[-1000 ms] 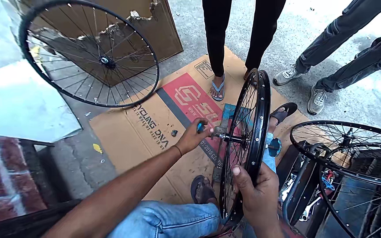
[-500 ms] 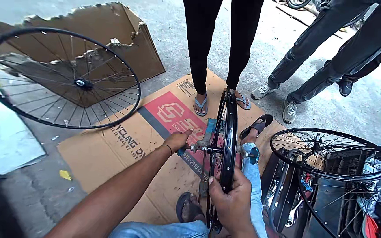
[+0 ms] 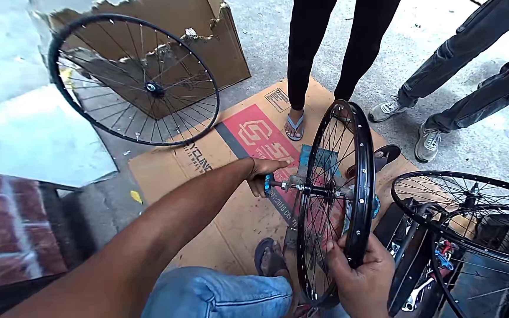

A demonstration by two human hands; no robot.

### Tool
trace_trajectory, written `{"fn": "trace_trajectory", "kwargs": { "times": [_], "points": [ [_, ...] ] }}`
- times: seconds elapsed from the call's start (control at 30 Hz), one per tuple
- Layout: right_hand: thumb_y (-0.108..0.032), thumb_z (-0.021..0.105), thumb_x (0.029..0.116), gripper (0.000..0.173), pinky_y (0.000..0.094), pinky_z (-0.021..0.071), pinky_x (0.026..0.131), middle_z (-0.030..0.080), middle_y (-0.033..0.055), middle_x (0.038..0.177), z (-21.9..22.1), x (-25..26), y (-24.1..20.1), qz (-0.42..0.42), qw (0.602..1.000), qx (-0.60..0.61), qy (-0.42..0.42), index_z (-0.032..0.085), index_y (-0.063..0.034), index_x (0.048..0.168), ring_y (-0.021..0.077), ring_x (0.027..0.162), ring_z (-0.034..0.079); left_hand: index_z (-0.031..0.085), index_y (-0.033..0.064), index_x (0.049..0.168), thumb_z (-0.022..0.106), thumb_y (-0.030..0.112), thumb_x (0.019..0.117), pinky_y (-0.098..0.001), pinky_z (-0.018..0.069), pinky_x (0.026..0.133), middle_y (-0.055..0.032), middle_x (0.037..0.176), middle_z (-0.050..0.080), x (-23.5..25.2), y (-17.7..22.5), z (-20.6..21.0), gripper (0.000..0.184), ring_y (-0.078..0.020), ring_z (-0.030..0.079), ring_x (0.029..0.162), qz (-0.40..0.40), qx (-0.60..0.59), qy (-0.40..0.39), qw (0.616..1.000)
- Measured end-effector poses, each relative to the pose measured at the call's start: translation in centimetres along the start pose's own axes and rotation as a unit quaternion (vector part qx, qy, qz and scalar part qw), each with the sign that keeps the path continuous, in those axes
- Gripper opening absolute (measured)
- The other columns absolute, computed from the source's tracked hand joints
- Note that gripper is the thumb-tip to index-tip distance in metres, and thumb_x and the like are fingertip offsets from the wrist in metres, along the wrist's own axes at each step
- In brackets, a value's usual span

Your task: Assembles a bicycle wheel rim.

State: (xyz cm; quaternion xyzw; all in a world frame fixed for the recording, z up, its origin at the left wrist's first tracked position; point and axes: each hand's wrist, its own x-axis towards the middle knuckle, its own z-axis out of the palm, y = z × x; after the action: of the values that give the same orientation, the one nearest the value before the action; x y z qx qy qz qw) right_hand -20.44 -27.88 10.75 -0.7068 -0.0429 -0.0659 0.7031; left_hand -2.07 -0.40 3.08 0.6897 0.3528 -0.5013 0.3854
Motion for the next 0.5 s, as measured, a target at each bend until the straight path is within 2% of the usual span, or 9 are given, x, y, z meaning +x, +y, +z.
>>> {"fn": "trace_trajectory", "kwargs": {
  "times": [0.03,0.1,0.13,0.2,0.23,0.3,0.37,0.43,0.5],
  "points": [
    [-0.006,0.074,0.078,0.009,0.0236,0.0526,0.04,0.062,-0.0011,0.062,-0.4,-0.1,-0.1,0.007,1.0,0.002,0.0,0.065,-0.0055,0.08,0.007,0.046,0.059,0.054,-0.0004,0.136,0.024,0.086,0.092,-0.057,0.0555,0.083,-0.0288,0.118,0.066,0.3,-0.9,0.2,0.102,-0.0409,0.069,0.096,0.04,-0.019,0.015,0.999],
    [-0.006,0.074,0.0775,0.01,0.0233,0.0525,0.04,0.062,-0.0009,0.061,-0.3,0.0,-0.2,0.015,1.0,0.009,-0.003,0.064,-0.0055,0.079,0.0069,0.046,0.059,0.04,0.006,0.153,0.03,0.082,0.0945,-0.0597,0.0482,0.099,-0.0267,0.14,0.054,1.5,-4.0,1.1,0.097,-0.0402,0.059,0.121,0.162,-0.124,0.043,0.978],
    [-0.005,0.074,0.0772,0.01,0.0234,0.0522,0.04,0.063,-0.0007,0.062,0.2,0.3,-0.3,0.014,1.0,0.011,-0.006,0.065,-0.0051,0.079,0.0071,0.047,0.059,0.037,0.009,0.155,0.036,0.075,0.0982,-0.0553,0.0497,0.1,-0.0232,0.14,0.054,2.1,-5.4,1.8,0.087,-0.0361,0.059,0.121,0.242,-0.175,0.058,0.953],
    [-0.006,0.074,0.0782,0.009,0.0237,0.0521,0.042,0.063,-0.0009,0.062,1.1,0.7,-0.3,0.016,1.0,0.012,-0.017,0.065,-0.0069,0.08,0.0074,0.049,0.059,0.037,0.0121,0.154,0.056,0.048,0.1018,-0.0463,0.0559,0.093,-0.0165,0.136,0.059,2.8,-7.9,3.7,0.066,-0.0279,0.066,0.112,0.382,-0.244,0.083,0.888],
    [-0.008,0.073,0.0793,0.009,0.0244,0.0524,0.042,0.063,-0.001,0.062,1.3,0.6,-0.3,0.022,0.999,0.012,-0.023,0.065,-0.0085,0.081,0.008,0.049,0.06,0.032,0.0123,0.156,0.064,0.034,0.0985,-0.0467,0.0569,0.092,-0.0164,0.137,0.056,3.0,-9.0,4.4,0.07,-0.0282,0.065,0.111,0.423,-0.237,0.095,0.869],
    [-0.009,0.073,0.0806,0.008,0.0263,0.0531,0.041,0.063,0.0002,0.062,1.2,0.4,-0.3,0.038,0.998,0.025,-0.031,0.065,-0.0098,0.083,0.0103,0.047,0.06,0.033,0.0093,0.155,0.074,0.024,0.0949,-0.0469,0.0613,0.084,-0.0198,0.13,0.059,3.2,-10.3,5.1,0.075,-0.0289,0.07,0.1,0.439,-0.173,0.167,0.866],
    [-0.007,0.073,0.0826,0.009,0.0278,0.0537,0.041,0.063,0.0039,0.062,0.8,0.5,-0.2,0.058,0.994,0.07,-0.057,0.065,-0.0064,0.085,0.0128,0.047,0.06,0.044,0.0073,0.146,0.065,0.037,0.1012,-0.0516,0.0604,0.082,-0.0203,0.12,0.064,3.4,-9.6,4.7,0.058,-0.0304,0.071,0.094,0.391,-0.105,0.239,0.883],
    [-0.006,0.074,0.0845,0.011,0.0285,0.0558,0.044,0.064,0.007,0.065,0.7,0.7,-0.1,0.07,0.986,0.12,-0.097,0.064,-0.0029,0.089,0.0139,0.049,0.062,0.054,0.0053,0.137,0.054,0.046,0.1047,-0.0589,0.0547,0.091,-0.0207,0.118,0.067,3.4,-8.7,4.4,0.052,-0.0343,0.069,0.103,0.354,-0.049,0.305,0.883],
    [-0.01,0.077,0.0871,0.016,0.0304,0.0573,0.046,0.065,0.0084,0.066,1.1,0.7,0.1,0.069,0.98,0.142,-0.118,0.064,-0.002,0.092,0.0154,0.051,0.063,0.056,0.0016,0.138,0.058,0.039,0.1039,-0.0608,0.0453,0.104,-0.0225,0.134,0.058,3.4,-8.6,3.7,0.05,-0.0368,0.06,0.121,0.377,-0.027,0.315,0.871]
  ]
}}
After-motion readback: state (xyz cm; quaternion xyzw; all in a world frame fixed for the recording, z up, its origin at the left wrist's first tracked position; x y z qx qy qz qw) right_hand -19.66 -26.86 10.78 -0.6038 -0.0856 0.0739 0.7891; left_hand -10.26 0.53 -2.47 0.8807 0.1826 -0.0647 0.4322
